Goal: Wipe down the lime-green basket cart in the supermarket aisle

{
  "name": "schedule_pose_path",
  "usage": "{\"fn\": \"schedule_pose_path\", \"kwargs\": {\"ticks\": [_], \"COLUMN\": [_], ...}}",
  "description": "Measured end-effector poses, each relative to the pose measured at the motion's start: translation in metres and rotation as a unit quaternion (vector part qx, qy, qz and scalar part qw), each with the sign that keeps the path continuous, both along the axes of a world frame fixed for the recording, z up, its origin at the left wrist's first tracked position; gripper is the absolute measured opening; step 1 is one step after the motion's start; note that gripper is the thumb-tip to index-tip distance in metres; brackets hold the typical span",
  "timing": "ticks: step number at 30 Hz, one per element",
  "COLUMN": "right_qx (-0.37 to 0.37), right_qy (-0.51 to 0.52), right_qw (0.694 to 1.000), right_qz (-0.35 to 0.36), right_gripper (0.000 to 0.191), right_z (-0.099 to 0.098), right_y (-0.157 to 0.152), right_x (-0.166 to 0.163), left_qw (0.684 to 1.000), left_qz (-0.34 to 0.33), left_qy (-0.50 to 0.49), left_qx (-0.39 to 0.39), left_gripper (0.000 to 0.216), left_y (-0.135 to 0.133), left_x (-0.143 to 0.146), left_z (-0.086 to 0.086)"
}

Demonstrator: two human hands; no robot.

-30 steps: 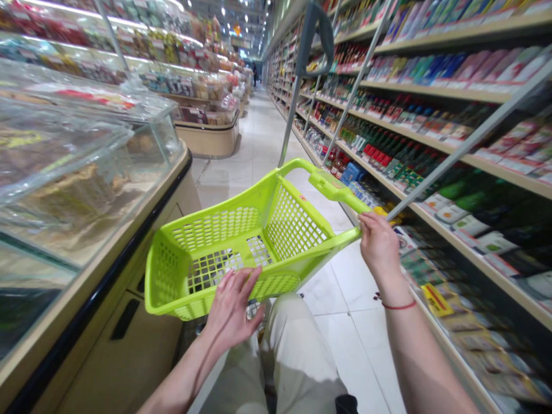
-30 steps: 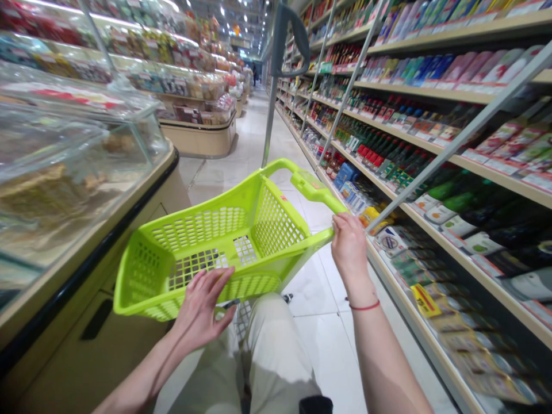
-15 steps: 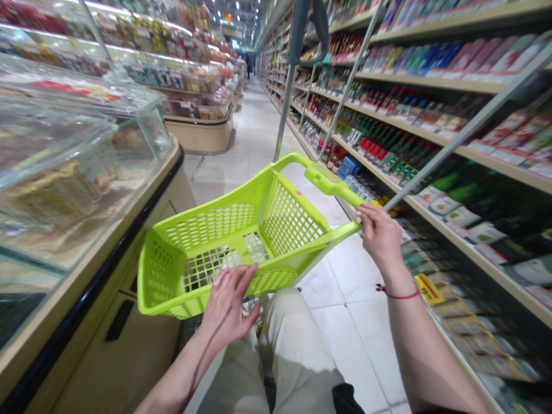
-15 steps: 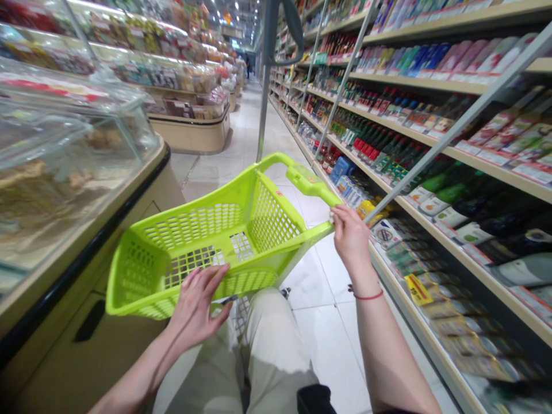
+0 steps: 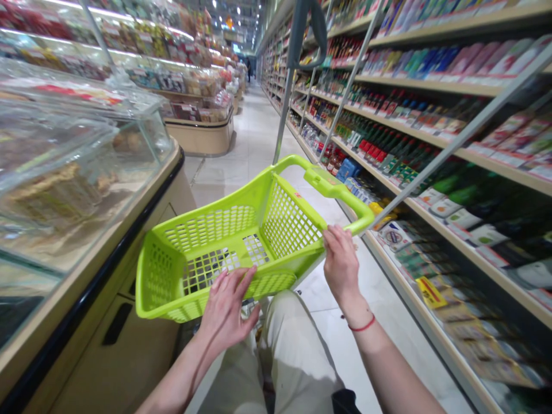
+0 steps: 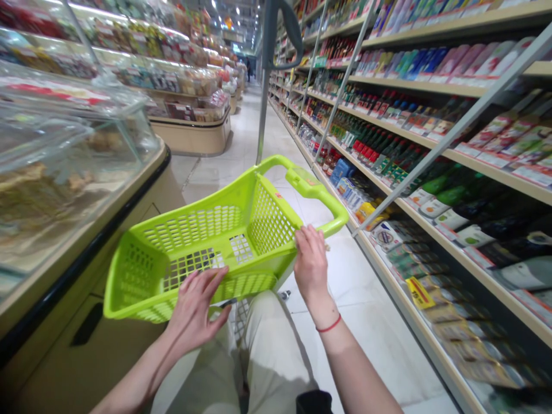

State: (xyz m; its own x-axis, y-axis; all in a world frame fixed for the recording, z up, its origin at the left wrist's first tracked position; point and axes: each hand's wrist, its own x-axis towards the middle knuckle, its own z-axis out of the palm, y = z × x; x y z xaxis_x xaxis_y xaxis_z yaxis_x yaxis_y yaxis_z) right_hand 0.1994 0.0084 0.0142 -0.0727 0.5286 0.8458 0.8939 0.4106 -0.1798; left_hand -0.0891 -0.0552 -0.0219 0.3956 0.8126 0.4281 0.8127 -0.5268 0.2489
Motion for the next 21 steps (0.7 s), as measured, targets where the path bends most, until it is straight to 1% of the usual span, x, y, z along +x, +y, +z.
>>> {"fn": "schedule_pose_path", "kwargs": {"ticks": [2, 4, 7, 10, 13, 15, 18, 21], "right_qx": [-0.015, -0.024, -0.027, -0.033, -0.041, -0.027, 0.001, -0.002], "right_qy": [-0.022, -0.024, -0.002, 0.013, 0.027, 0.033, 0.02, -0.002], "right_qw": [0.999, 0.999, 0.999, 0.999, 0.999, 0.999, 1.0, 1.0], "right_qz": [0.03, 0.041, 0.022, 0.003, -0.005, -0.014, -0.021, 0.008], "right_gripper": [0.033, 0.03, 0.025, 0.025, 0.024, 0.024, 0.024, 0.024], "right_z": [-0.002, 0.005, 0.026, 0.047, 0.056, 0.053, 0.038, 0.021], "right_y": [-0.003, 0.0, 0.012, 0.028, 0.036, 0.036, 0.029, 0.016], "right_x": [-0.001, 0.01, 0.041, 0.072, 0.084, 0.079, 0.056, 0.028], "left_qw": [1.0, 1.0, 1.0, 1.0, 1.0, 1.0, 1.0, 1.0], "left_qz": [-0.003, -0.005, -0.007, -0.007, -0.006, -0.007, -0.009, -0.01], "left_qy": [0.002, 0.003, 0.003, 0.0, -0.001, -0.002, -0.005, -0.008], "left_qx": [0.006, 0.01, 0.011, 0.008, 0.006, 0.008, 0.01, 0.013], "left_gripper": [0.074, 0.074, 0.074, 0.074, 0.074, 0.074, 0.074, 0.074], "left_y": [0.0, 0.001, 0.002, 0.002, 0.001, 0.001, 0.001, 0.001], "left_x": [0.0, 0.0, 0.0, 0.0, 0.0, 0.0, 0.0, 0.0], "left_z": [0.0, 0.0, 0.0, 0.0, 0.0, 0.0, 0.0, 0.0]}}
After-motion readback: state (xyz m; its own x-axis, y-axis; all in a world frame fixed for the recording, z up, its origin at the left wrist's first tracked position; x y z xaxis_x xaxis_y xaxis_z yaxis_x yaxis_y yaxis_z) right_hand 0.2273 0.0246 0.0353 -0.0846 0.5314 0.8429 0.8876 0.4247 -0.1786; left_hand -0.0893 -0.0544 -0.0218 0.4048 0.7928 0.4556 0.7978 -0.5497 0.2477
